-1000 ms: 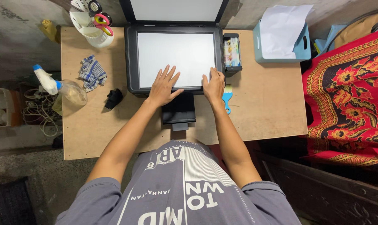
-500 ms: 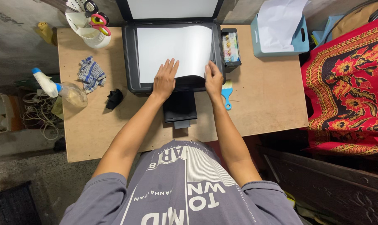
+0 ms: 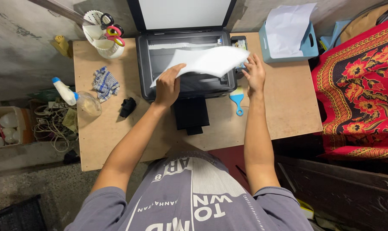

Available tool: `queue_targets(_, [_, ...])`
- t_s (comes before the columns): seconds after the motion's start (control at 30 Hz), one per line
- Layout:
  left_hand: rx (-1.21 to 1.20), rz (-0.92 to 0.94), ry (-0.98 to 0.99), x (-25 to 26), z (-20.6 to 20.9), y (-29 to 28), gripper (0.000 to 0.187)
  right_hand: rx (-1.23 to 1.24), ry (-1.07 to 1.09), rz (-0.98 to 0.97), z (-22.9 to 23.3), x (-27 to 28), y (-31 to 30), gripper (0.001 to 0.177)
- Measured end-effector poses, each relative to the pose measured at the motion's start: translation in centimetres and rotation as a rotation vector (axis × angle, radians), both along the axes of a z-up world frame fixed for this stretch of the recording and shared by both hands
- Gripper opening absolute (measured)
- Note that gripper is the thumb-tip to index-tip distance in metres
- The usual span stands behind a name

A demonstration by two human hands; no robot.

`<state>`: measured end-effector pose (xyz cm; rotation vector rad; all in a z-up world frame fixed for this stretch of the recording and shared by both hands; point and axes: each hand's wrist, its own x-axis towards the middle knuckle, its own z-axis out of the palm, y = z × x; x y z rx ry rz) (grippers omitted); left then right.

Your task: The person uses a small brush to clean the exterior and interior surfaces of a printer. They brush the top, sides, and front output tray, then open the scanner lid to brush the glass and internal components. A printed sheet is briefly removed and set aside during the process.

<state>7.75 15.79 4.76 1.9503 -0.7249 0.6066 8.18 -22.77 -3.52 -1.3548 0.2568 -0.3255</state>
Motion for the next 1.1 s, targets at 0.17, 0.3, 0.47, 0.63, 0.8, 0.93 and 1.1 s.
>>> queue_targets(0.17, [-0.162, 0.004, 0.361, 1.3, 2.2, -1.6, 0.029, -0.165, -0.113, 0.192, 2.1, -0.3, 6.0, 0.061])
queue_targets(0.3, [-0.296, -0.118, 0.295, 2.2, 1.7, -2.4, 0.028, -0.112, -0.114, 0.129, 3.2, -0.9, 10.0, 0.042])
queue_targets(0.47, [-0.358, -0.098, 0.483, 2.1, -0.2, -4.1, 0.024, 0.018, -0.175, 0.021, 2.2, -2.3, 10.1, 0.036])
queue_targets(0.63, [-0.281, 0.035, 0.498, 1.6, -1.7, -8.3, 0.024, -0.003, -0.187, -0.11, 0.2, -3.2, 5.7, 0.02])
queue_targets(0.8, [-0.214, -0.024, 0.393, 2.6, -2.0, -16.2, 0.026, -0.043, -0.147, -0.217, 0.7, -3.4, -3.0, 0.014])
queue_targets(0.93, [-0.182, -0.016, 0.453, 4.3, -2.4, -25.5, 0.027, -0.204, -0.168, -0.268, 1.9, -1.7, -12.9, 0.012])
queue_targets(1.1, [-0.068, 0.039, 0.344, 8.1, -2.5, -36.9, 0.023, -0.382, -0.229, -0.257, 2.1, 1.7, -25.8, 0.018])
